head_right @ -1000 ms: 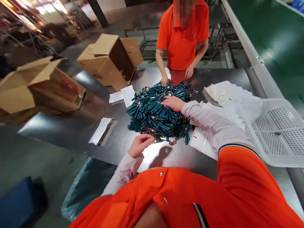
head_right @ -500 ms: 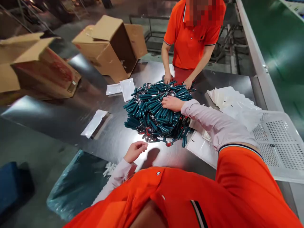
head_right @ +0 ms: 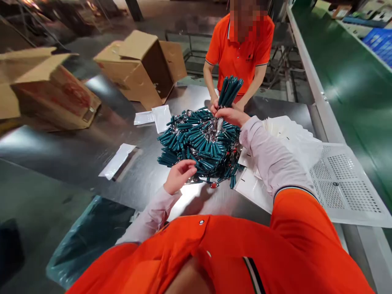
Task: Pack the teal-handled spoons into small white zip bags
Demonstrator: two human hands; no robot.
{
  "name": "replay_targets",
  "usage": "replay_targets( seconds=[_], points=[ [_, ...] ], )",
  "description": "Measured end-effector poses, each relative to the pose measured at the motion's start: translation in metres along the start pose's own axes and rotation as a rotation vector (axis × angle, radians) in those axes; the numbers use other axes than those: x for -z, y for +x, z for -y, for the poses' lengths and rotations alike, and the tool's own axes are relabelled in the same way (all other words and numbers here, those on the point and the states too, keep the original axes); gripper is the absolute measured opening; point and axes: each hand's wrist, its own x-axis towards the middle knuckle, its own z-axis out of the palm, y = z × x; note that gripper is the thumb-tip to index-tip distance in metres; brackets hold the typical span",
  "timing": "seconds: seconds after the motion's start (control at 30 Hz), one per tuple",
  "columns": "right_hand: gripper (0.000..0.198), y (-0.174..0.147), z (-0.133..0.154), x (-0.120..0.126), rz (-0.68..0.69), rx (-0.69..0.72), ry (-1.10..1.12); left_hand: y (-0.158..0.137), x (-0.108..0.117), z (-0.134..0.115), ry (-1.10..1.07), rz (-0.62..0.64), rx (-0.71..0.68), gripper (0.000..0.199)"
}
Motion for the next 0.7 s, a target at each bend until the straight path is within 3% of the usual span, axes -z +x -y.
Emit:
replay_targets(
  seconds=[0.13, 0.17, 0.23, 0.3, 0.37, 0.53, 0.7],
  points=[
    [0.032, -0.051, 0.051, -0.030, -0.084, -0.074, 0.071, 0.043, -0.033, -0.046, -0.024, -0.181, -0.333, 0.089],
    [0.027, -0.068, 0.058, -0.044, -0.075, -0.100, 0.009, 0.051, -0.044, -0.054, -0.018, -0.164, -0.385, 0.099],
    [0.017, -0.105, 0.062, -0.077, -0.006, -0.156, -0.141, 0.059, -0.068, -0.061, -0.026, 0.001, -0.421, 0.105],
    [0.013, -0.140, 0.058, -0.111, 0.040, -0.219, -0.247, 0.053, -0.089, -0.056, -0.066, 0.209, -0.419, 0.094],
    [0.021, -0.170, 0.052, -0.141, 0.018, -0.271, -0.294, 0.035, -0.103, -0.045, -0.096, 0.312, -0.432, 0.079],
    [0.021, -0.228, 0.044, -0.196, -0.162, -0.290, -0.160, -0.019, -0.112, -0.021, 0.038, 0.341, -0.507, 0.050],
    [0.023, -0.262, 0.035, -0.233, -0.326, -0.377, 0.053, -0.046, -0.114, -0.018, 0.278, 0.393, -0.566, 0.024]
  ],
)
